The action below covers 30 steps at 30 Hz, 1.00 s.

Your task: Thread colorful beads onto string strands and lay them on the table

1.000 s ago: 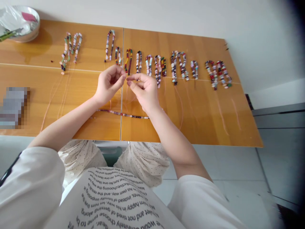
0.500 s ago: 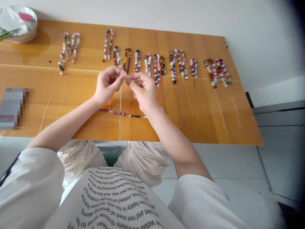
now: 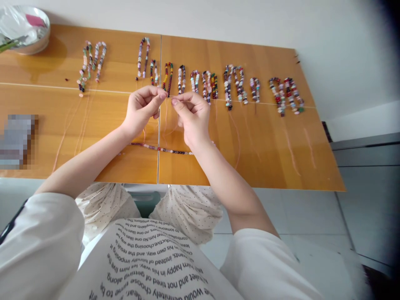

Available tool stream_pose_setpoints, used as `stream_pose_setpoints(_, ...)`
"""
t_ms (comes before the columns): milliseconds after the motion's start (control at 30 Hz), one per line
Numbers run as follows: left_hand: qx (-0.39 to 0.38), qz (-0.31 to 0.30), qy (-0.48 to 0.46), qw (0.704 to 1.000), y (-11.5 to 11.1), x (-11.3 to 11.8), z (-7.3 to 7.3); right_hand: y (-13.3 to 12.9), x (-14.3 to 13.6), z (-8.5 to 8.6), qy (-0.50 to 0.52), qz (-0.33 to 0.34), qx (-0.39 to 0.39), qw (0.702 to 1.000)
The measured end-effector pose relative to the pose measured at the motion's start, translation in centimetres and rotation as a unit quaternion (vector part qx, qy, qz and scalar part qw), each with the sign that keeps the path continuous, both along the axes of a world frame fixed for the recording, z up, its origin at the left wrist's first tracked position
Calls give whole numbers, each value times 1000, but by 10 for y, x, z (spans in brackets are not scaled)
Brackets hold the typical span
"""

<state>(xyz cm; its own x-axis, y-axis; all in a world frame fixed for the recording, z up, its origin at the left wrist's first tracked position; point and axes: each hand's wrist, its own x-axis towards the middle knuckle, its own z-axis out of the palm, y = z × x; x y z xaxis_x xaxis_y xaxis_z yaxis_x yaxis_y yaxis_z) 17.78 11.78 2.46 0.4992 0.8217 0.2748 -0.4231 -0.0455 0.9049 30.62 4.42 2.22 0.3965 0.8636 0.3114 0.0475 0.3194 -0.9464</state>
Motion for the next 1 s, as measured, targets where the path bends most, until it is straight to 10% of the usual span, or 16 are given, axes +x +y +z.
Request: stream_pose_setpoints(1000, -219, -101, 97, 966, -3, -2, 10, -2, -1, 12, 142, 0, -168, 976)
